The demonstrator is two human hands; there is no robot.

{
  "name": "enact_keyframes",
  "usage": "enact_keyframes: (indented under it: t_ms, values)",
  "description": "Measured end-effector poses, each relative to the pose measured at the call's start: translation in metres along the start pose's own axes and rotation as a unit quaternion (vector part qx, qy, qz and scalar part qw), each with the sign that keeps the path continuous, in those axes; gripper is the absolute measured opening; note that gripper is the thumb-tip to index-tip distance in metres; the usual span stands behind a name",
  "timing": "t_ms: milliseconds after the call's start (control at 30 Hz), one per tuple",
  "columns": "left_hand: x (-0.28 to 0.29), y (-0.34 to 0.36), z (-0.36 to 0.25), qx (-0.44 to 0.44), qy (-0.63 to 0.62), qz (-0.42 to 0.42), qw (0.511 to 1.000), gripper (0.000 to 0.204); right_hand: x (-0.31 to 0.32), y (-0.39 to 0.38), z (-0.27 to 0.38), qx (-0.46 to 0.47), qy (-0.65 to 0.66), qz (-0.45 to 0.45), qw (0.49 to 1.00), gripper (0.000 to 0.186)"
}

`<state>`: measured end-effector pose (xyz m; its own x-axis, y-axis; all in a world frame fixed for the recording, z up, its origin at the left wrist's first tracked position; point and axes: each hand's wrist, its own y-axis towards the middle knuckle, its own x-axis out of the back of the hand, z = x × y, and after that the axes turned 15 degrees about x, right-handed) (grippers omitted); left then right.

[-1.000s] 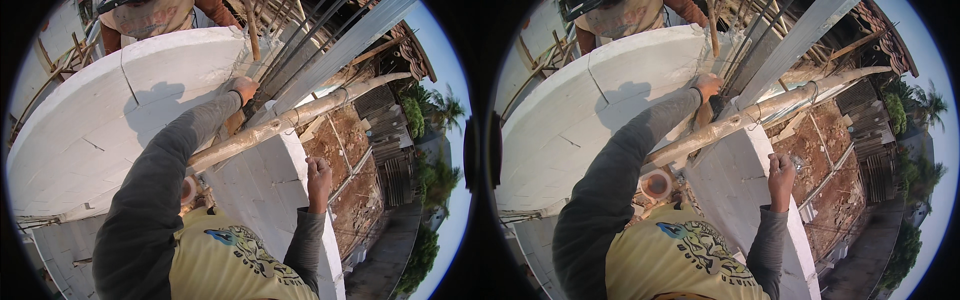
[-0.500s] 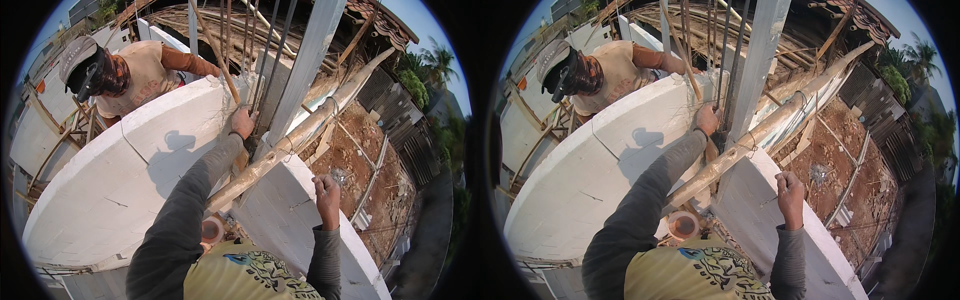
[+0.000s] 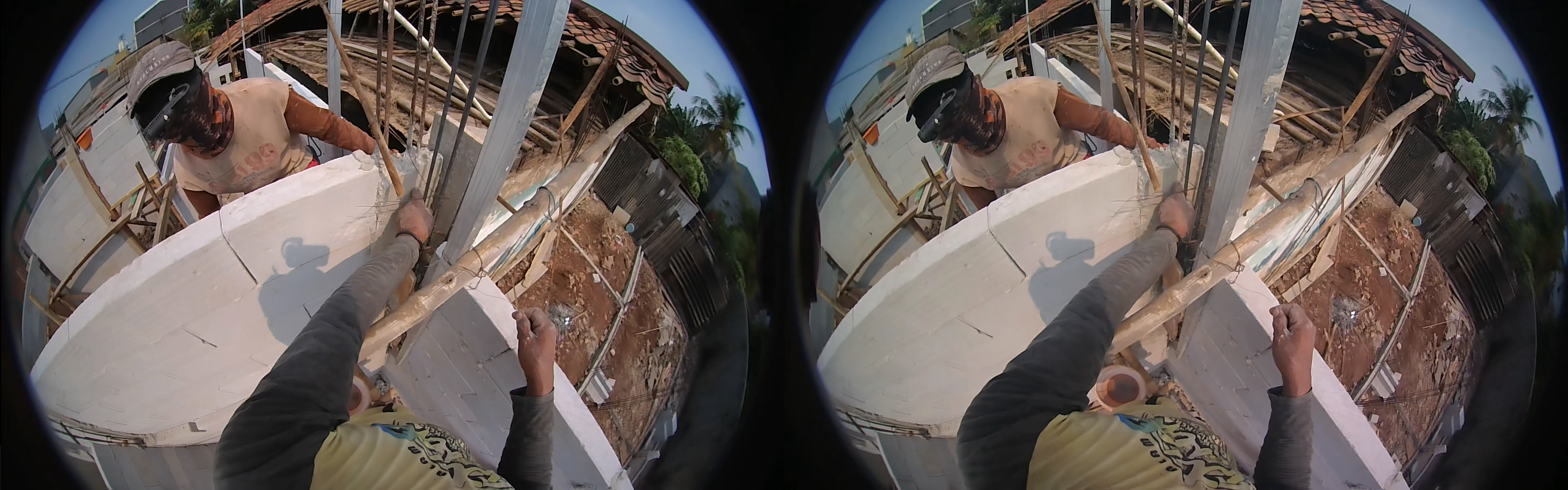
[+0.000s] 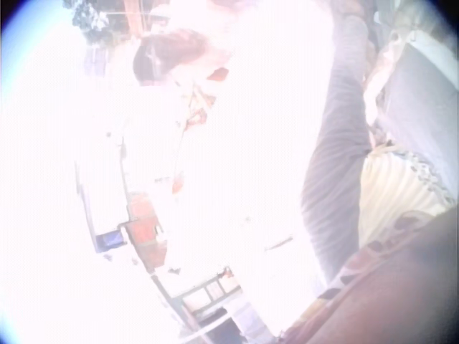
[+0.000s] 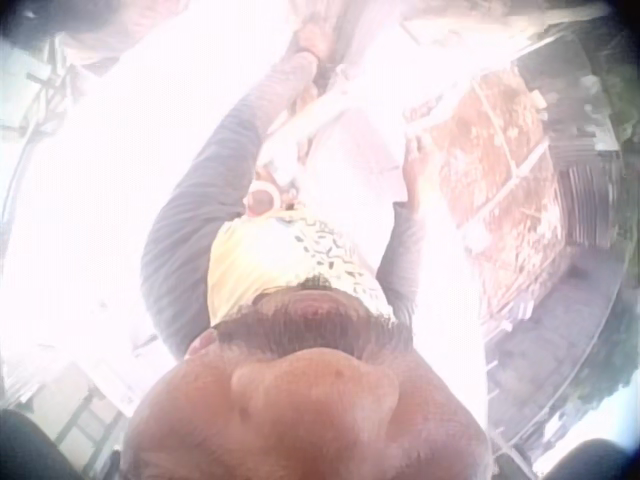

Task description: The person aligns metal tracks on top of a concrete block wall and secures them with wire while another person assists.

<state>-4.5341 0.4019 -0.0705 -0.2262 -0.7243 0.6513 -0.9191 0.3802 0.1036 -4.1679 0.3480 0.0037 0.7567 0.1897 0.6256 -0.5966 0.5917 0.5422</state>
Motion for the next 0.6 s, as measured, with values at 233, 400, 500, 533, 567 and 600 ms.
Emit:
enact_keyframes:
  t_ms: [233, 400, 500, 533, 567, 600]
  values:
    - [-0.015, 0.074, 0.066, -0.04, -0.267, 0.157, 0.95, 0.014, -0.016, 0.001, 0.003, 0.005, 0.051, -0.013, 0.999, 0.018]
    - [-0.015, 0.052, 0.052, -0.019, -0.265, 0.279, 0.923, 0.018, -0.015, -0.015, -0.023, -0.018, 0.03, -0.019, 0.999, 0.02]
    - [-0.002, 0.069, 0.07, -0.023, -0.224, 0.366, 0.903, 0.022, -0.011, -0.018, -0.013, -0.031, 0.006, 0.011, 0.999, 0.02]
    - [0.005, 0.08, 0.081, -0.003, -0.263, 0.377, 0.888, 0.028, -0.014, -0.014, -0.011, -0.014, 0.005, 0.021, 1.0, 0.02]
    - [-0.005, 0.09, 0.077, 0.011, -0.249, 0.391, 0.886, 0.037, -0.004, -0.012, -0.006, -0.04, -0.005, 0.014, 0.999, 0.02]
    - [-0.016, 0.075, 0.07, 0.038, -0.302, 0.433, 0.849, 0.043, -0.004, -0.016, -0.017, -0.034, -0.011, 0.018, 0.999, 0.021]
